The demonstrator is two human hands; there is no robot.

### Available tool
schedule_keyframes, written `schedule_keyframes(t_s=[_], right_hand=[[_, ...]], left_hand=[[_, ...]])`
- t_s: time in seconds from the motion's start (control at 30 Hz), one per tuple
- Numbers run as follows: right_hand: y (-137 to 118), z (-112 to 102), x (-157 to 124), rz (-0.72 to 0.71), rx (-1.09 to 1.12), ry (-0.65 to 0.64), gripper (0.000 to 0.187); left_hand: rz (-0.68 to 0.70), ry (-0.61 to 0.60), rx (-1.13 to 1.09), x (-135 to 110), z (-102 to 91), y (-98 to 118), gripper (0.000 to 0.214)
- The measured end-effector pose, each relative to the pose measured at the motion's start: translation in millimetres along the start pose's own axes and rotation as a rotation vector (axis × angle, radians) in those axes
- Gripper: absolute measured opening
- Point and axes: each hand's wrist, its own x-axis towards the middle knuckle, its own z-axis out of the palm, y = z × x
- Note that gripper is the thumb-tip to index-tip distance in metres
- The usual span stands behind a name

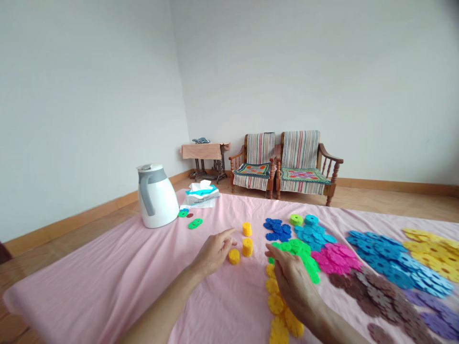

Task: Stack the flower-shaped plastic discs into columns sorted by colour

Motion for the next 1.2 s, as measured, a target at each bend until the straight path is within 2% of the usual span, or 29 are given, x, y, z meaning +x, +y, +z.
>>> schedule_keyframes(t_s=[0.13,0.27,0.77,1.2], right_hand=[[-9.3,14.3,20.2,0.011,-0.071,-0.043,0.052],[-12.7,23.9,27.7,0.059,-0.098,-0.080,0.054],[-9.6,38.1,26.8,-0.006,-0.097,-0.122,0.056],[-14.9,38.1,25.1,-0.020,-0.068,-0.117,0.056]], left_hand=[[0.008,-0.022,-0.025,0.1,4.3,-2.3,0.041],[0.036,-0.025,0.002,-0.7,6.2,-1.8,0.041],[0.042,-0.034,-0.022,-0.7,5.7,1.7,0.046],[0.050,-0.046,-0.011,-0.5,4.1,3.6,0.047]])
